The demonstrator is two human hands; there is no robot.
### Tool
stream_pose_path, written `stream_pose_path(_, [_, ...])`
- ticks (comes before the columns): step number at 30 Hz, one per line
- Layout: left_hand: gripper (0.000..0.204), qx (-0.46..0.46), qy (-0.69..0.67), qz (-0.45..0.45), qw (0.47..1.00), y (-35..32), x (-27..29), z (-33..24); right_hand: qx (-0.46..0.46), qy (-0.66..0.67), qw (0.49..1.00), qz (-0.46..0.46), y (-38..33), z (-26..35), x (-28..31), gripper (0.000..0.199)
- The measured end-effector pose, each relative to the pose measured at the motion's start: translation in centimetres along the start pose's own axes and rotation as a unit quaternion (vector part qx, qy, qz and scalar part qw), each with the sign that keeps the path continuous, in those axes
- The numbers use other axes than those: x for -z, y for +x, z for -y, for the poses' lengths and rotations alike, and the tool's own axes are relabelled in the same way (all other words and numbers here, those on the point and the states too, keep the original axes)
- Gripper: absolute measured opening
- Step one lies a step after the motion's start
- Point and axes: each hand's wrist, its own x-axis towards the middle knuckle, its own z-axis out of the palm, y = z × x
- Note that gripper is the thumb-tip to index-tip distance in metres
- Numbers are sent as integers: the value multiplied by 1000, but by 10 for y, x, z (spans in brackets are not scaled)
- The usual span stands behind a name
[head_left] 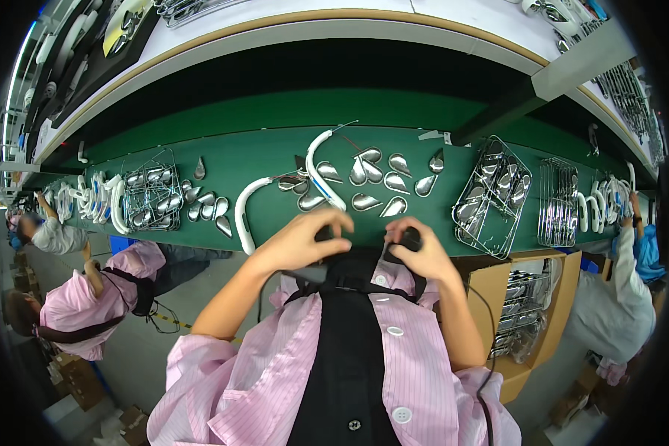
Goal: Assembling and inspecting small metallic and plastic components on a production line.
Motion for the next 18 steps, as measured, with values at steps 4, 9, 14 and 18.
stream_pose_path(4, [34, -25, 107, 240, 964, -20, -6, 7, -161, -15, 956, 245, -17, 38, 14, 18])
stream_pose_path(9, [37, -31, 79, 290, 953, -13, -24, 16, -33, -344, 886, 309, -9, 66, -14, 40])
stream_pose_path(14, [39, -53, 85, 288, 952, -9, -34, 16, 11, -374, 859, 348, 0, 51, -27, 48])
stream_pose_path(18, [40, -30, 88, 290, 953, -11, -37, 20, -65, -393, 826, 400, 7, 59, -34, 43])
